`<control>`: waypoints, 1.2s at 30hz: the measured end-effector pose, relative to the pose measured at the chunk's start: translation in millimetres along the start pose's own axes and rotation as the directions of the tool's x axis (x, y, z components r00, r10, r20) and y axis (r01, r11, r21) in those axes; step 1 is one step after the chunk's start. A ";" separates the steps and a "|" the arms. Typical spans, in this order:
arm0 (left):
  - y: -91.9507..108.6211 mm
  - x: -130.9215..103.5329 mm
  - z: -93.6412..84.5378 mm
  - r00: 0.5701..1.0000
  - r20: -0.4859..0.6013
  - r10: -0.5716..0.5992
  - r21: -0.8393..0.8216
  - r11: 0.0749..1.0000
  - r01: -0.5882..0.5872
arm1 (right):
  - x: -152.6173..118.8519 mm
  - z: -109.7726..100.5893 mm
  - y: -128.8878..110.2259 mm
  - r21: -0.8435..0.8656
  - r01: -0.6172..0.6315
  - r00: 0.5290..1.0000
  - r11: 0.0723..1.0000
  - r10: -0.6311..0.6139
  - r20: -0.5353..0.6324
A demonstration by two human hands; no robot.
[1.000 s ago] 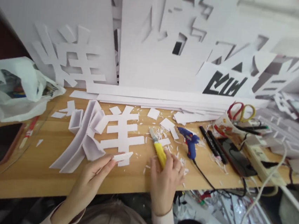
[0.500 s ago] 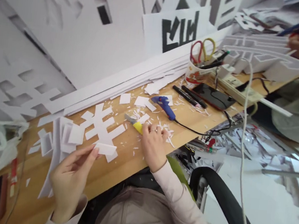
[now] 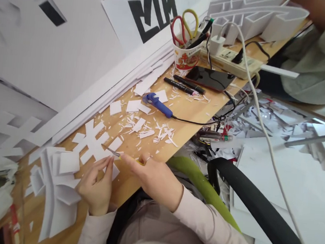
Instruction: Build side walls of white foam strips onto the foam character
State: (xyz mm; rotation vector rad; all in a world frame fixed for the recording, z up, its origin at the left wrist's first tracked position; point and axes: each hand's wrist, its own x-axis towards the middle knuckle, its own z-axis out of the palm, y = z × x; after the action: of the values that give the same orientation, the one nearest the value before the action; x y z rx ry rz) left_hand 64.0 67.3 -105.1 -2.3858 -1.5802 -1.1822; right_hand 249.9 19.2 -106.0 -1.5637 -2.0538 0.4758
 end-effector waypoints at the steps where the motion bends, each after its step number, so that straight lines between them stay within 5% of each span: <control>1: -0.2 0.1 0.0 1.000 0.002 0.008 -0.001 1.000 -0.008 | -1.9 2.3 1.0 -0.035 0.007 1.000 0.999 -0.007 0.005; 5: -1.5 1.1 2.2 1.000 0.003 0.028 0.012 1.000 -0.028 | -7.0 3.4 4.9 -0.097 0.032 0.999 0.995 -0.030 0.018; 11: -8.4 1.1 11.4 0.983 -0.141 0.118 -0.040 0.991 -0.125 | -7.9 -1.2 6.1 -0.106 0.041 0.996 0.994 -0.033 0.081; 36: -5.5 0.1 10.4 0.992 -0.103 0.072 -0.030 0.997 -0.076 | -5.8 -19.7 5.6 -0.087 0.059 0.973 0.995 -0.037 0.228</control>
State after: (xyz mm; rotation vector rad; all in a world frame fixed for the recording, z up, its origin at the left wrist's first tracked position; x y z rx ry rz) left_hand 65.5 74.4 -114.4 -2.3414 -1.4407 -1.3031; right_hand 267.1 14.6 -94.3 -1.5704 -2.3097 0.5708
